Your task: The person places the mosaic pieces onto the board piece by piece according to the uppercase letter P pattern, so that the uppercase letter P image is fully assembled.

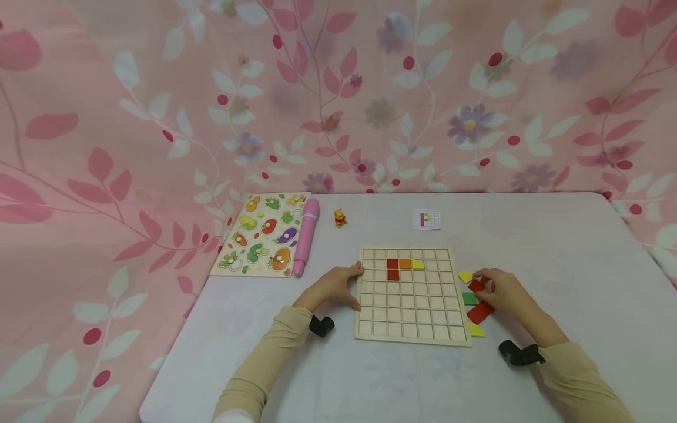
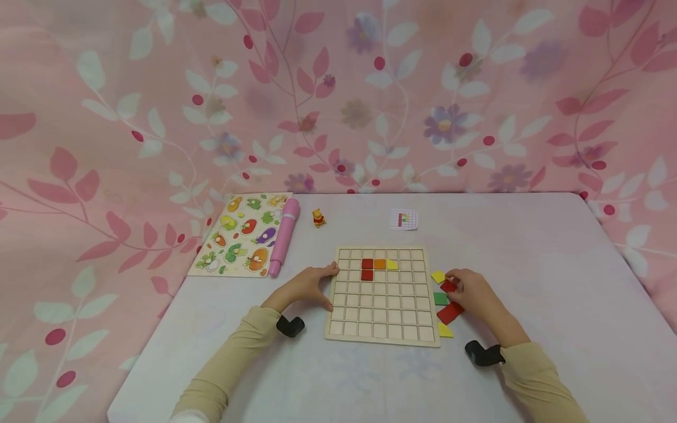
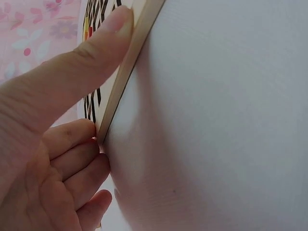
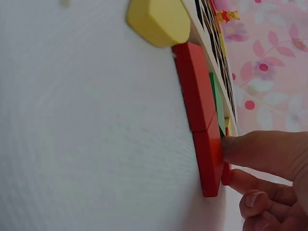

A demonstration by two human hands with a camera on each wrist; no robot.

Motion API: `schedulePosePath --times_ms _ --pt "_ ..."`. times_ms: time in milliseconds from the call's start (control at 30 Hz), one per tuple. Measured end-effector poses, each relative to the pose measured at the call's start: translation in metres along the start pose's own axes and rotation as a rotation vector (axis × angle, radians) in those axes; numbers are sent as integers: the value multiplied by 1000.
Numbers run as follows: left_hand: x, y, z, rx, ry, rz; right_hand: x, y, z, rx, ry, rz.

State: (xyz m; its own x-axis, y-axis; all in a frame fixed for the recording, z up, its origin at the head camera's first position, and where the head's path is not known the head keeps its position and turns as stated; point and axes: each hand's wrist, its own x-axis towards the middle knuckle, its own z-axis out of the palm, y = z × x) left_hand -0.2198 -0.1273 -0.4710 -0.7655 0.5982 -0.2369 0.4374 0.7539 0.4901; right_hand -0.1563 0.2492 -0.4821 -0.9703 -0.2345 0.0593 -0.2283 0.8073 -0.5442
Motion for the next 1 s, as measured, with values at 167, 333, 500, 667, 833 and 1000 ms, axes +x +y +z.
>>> schedulePosePath --times_ms 167,333,500,667,833,1000 --pt "0 0 0 11 -8 -10 0 -2 -2 46 13 43" --pt "0 1 0 10 -16 -20 1 -6 -5 39 51 39" --pt "0 2 0 4 -17 -24 3 -14 -9 23 67 -19" --pt "0 1 0 4 -24 -32 8 -27 -8 57 65 -85" --pt "-1 1 -1 3 -18 -31 17 -38 -4 93 84 -168" --pt "0 1 0 -14 -19 -18 22 -46 -1 123 92 -226"
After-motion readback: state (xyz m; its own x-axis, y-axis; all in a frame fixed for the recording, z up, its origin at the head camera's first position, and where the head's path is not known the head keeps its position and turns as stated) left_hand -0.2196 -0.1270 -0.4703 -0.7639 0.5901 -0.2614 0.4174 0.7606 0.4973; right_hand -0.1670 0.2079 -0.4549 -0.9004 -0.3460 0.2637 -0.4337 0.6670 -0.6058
